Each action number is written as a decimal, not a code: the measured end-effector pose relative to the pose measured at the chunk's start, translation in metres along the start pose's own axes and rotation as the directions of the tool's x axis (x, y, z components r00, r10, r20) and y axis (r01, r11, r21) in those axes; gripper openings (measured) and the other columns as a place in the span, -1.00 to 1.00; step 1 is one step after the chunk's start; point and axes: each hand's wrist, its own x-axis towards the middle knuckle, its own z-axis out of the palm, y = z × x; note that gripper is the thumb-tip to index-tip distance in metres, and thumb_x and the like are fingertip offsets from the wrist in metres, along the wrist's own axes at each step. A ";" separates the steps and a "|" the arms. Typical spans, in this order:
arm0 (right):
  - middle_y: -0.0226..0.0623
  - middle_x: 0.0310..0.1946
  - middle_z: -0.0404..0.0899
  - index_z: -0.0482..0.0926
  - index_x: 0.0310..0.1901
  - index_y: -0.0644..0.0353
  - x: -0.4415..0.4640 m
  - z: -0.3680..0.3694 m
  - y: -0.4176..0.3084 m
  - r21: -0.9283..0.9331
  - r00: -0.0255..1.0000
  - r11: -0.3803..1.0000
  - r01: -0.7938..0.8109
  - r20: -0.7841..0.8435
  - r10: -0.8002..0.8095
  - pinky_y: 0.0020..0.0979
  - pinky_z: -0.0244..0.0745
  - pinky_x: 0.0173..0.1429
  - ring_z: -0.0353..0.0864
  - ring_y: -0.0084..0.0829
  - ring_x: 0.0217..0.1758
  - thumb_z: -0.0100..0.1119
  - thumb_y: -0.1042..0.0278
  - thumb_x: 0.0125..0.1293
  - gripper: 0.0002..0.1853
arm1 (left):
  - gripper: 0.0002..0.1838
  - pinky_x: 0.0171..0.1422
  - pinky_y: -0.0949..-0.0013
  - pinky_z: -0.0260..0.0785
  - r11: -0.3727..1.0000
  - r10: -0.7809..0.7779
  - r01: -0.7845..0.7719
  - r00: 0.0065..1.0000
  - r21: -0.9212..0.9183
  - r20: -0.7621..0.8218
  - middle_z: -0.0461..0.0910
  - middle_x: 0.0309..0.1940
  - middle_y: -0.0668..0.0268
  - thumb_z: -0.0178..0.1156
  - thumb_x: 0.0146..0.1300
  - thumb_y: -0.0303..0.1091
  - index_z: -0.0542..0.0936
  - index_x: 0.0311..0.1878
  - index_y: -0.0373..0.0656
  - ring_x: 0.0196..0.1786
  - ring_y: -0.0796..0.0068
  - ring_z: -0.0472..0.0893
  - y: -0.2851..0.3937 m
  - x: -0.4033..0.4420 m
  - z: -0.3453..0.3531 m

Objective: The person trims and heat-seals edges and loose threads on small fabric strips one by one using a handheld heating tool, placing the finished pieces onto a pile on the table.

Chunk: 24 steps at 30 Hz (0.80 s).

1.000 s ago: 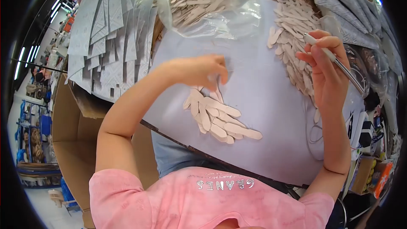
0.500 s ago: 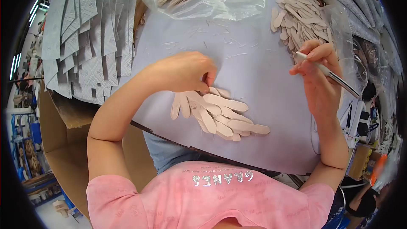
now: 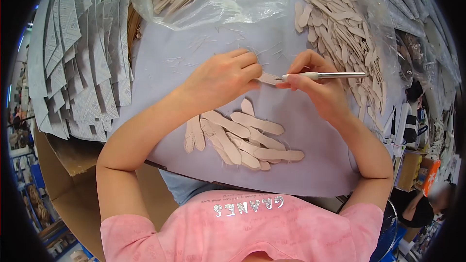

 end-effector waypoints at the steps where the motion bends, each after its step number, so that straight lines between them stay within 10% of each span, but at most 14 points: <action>1: -0.42 -0.35 0.49 0.48 -0.28 0.24 0.003 0.000 0.004 -0.022 1.000 1.000 -0.018 0.009 0.019 -0.42 0.63 -0.05 0.47 -0.64 -0.31 0.25 0.54 0.29 -0.89 | -0.81 -0.22 0.28 0.49 1.000 0.008 -0.008 1.000 0.004 0.004 0.54 -0.34 0.34 0.40 0.06 -0.36 0.62 -0.27 -0.16 -0.25 0.33 0.58 -0.001 0.000 0.000; 10: -0.53 -0.42 0.54 0.50 -0.28 0.17 0.007 0.006 0.011 -0.287 0.999 0.957 -0.039 0.012 0.044 -0.64 0.23 -0.29 0.38 -0.77 -0.35 0.33 0.45 0.32 -0.85 | -0.87 -0.31 0.39 0.48 0.980 -0.021 0.021 1.000 -0.196 0.003 0.57 -0.37 0.36 0.41 0.06 -0.47 0.65 -0.31 -0.13 -0.33 0.40 0.59 -0.018 0.002 0.005; 24: -0.43 -0.36 0.61 0.52 -0.23 0.24 0.009 0.007 0.018 -0.234 0.998 0.971 -0.056 -0.047 0.047 -0.65 0.41 -0.21 0.53 -0.74 -0.27 0.31 0.49 0.33 -0.87 | -0.92 -0.31 0.44 0.39 0.771 -0.371 0.425 0.905 -0.475 0.208 0.54 -0.37 0.36 0.33 0.17 -0.52 0.66 -0.26 -0.23 -0.35 0.57 0.55 -0.018 0.013 -0.002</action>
